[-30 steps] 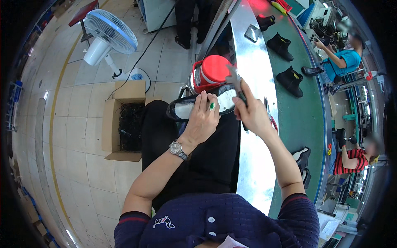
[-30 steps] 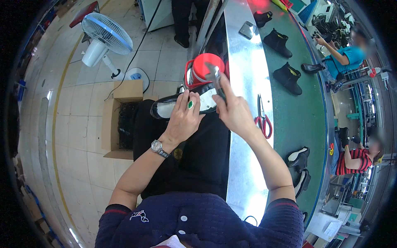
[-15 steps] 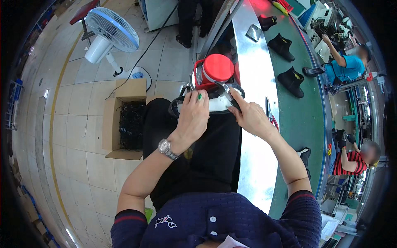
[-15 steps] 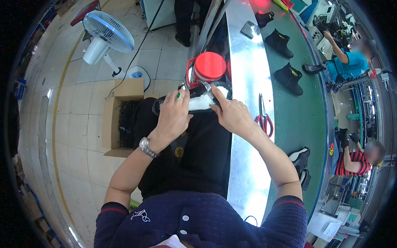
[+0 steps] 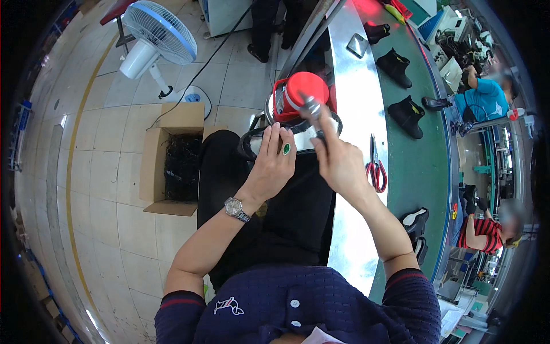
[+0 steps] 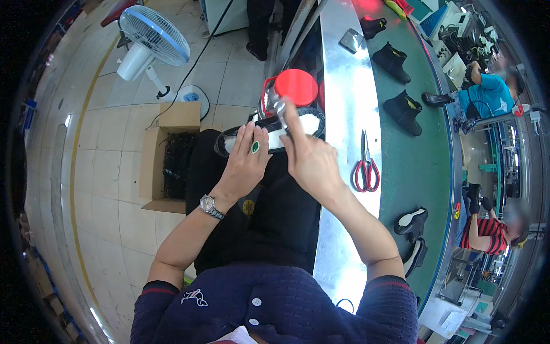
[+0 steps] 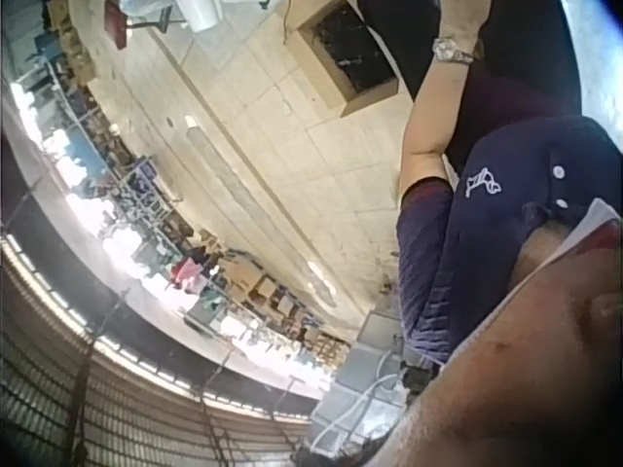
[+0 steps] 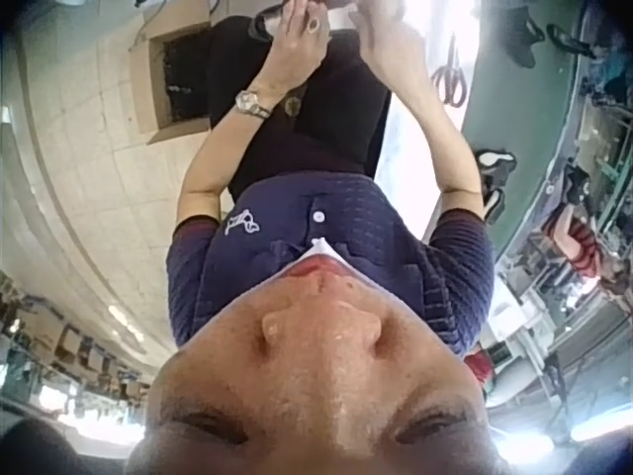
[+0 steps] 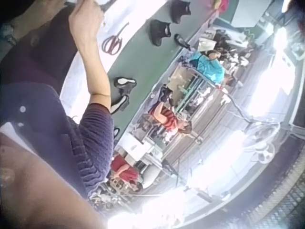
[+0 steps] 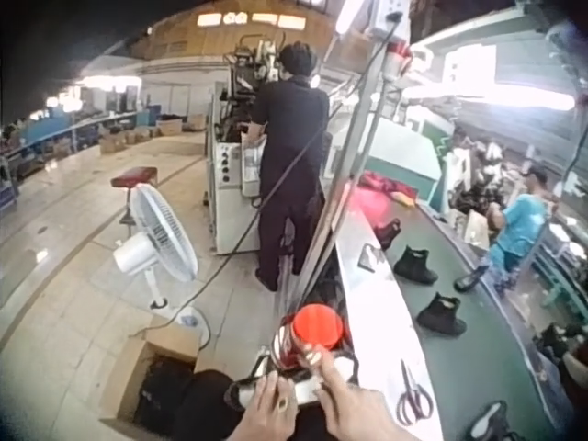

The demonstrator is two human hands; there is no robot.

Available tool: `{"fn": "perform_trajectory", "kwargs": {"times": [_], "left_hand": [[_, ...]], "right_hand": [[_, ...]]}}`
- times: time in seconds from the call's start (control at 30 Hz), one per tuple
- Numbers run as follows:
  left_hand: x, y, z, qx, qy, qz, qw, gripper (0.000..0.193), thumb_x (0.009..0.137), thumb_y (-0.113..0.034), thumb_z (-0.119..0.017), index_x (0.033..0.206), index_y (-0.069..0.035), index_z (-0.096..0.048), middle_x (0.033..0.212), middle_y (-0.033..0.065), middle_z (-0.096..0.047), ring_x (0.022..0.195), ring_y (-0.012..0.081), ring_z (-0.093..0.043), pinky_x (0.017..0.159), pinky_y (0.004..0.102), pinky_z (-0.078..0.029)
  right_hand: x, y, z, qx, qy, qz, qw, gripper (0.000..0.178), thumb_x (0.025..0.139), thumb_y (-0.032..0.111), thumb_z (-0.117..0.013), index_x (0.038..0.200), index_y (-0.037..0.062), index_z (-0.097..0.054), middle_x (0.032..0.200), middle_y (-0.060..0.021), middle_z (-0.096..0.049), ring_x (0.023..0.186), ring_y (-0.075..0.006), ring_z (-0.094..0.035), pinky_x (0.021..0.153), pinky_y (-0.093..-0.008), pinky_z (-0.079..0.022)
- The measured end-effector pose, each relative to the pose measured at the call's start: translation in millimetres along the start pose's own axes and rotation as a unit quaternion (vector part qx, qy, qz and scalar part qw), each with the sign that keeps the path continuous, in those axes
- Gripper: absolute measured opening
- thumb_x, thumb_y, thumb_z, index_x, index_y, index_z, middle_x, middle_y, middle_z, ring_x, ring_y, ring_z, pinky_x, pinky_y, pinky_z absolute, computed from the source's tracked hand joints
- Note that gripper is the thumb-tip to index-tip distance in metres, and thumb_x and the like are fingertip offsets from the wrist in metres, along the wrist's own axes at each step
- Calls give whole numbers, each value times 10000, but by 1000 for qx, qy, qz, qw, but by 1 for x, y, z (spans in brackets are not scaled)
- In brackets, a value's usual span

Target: The worker is using pliers and hand force to stretch, position, and glue shoe upper material onto a last, ensuring the material is taut and correctly aligned for the sole attachment process.

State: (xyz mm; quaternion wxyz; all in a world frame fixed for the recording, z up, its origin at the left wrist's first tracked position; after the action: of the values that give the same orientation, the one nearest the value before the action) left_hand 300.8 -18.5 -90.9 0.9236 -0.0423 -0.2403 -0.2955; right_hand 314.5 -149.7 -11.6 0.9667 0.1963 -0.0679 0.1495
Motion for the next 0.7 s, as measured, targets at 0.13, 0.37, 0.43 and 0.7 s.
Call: {"fn": "perform_trajectory", "kwargs": {"times": [0.13, 0.37, 0.43, 0.7], "left_hand": [[-2, 4, -1, -31, -35, -11, 999, 422, 838, -102, -543, 1166, 163, -547, 1162, 272, -534, 1207, 455, -498, 1083, 504, -377], [9, 18, 18, -295, -18, 152, 943, 409, 864, -132, -575, 1190, 110, -529, 1199, 238, -521, 1202, 385, -494, 1063, 492, -371], [7, 29, 33, -148, 5, 157, 976, 413, 851, -127, -586, 1190, 102, -536, 1192, 227, -534, 1186, 363, -501, 1067, 481, -358], [-13, 37, 23, -67, 36, 97, 992, 510, 803, -97, -619, 1253, 120, -518, 1162, 275, -569, 1168, 351, -519, 1098, 429, -334]], "right_hand": [[6, 2, -10, -103, 163, 50, 980, 614, 936, 159, -528, 1492, 144, -269, 585, -195, -609, 540, -393, -626, 526, -497, -486], [5, 4, -15, -77, 126, 16, 989, 646, 916, 147, -555, 1493, 140, -264, 588, -205, -607, 565, -397, -634, 541, -491, -497], [10, 12, -11, -78, 162, 30, 983, 654, 915, 156, -562, 1492, 125, -256, 590, -220, -603, 569, -408, -629, 551, -493, -494], [13, 25, -22, -32, 171, 28, 984, 628, 922, 159, -555, 1479, 111, -268, 584, -221, -602, 562, -418, -623, 536, -513, -480]]}}
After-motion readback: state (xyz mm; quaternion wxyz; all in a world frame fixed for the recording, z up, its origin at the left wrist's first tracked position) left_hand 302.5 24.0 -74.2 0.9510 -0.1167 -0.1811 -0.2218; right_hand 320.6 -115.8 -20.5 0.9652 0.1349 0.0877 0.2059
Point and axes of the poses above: each hand's wrist, its own x-axis towards the middle knuckle, its own z-axis out of the back of the hand, y = z × x, the point moved 4 cm from there along x, towards the middle knuckle
